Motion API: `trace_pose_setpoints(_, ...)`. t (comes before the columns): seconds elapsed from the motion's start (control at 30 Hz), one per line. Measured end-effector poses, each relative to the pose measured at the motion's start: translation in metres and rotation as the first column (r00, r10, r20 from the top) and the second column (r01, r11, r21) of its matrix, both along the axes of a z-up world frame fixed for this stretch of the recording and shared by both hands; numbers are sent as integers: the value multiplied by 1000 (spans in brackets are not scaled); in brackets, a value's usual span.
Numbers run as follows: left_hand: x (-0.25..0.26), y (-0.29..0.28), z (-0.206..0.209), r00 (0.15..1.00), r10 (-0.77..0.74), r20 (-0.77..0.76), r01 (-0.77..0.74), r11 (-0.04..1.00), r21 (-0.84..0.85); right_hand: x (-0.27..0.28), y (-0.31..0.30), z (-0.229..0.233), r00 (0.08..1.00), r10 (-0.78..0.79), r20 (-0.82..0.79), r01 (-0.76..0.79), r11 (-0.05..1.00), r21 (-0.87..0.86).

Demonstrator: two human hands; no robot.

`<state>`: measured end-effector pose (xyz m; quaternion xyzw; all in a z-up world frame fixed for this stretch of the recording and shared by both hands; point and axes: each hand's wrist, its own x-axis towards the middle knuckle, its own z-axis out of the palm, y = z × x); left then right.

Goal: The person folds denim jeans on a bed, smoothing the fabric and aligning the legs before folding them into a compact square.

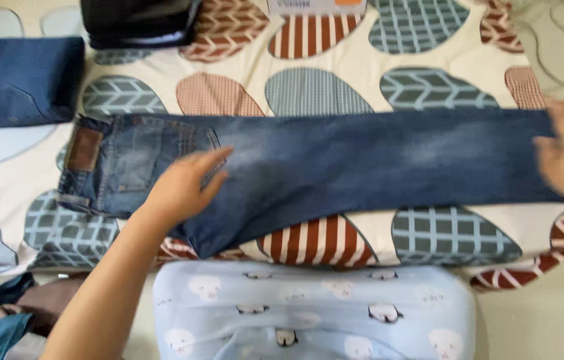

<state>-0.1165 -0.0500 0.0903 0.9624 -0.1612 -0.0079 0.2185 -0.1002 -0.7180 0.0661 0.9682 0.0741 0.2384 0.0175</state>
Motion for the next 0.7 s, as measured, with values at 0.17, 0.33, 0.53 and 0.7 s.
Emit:
trace_pose_setpoints(0.17, 113, 9, -49, 827, -15, 562, -47, 994, 94, 66, 109, -22, 975, 218, -38, -215, 973, 79)
trace_pose_setpoints(0.33, 139, 25, -90, 850, 130, 511, -191, 979, 68, 99, 84, -63, 988, 147, 51, -154, 976, 156)
trace_pose_setpoints(0.53, 163, 50, -41, 994, 55, 91, -83, 938, 337, 113, 58, -61, 996, -34, -82, 43, 993, 112)
trace_pose_setpoints(0.7, 162, 83, -18, 952, 254, -172, -146, 868, 475, 114, 17, -64, 941, -288, -176, 284, 957, -49)
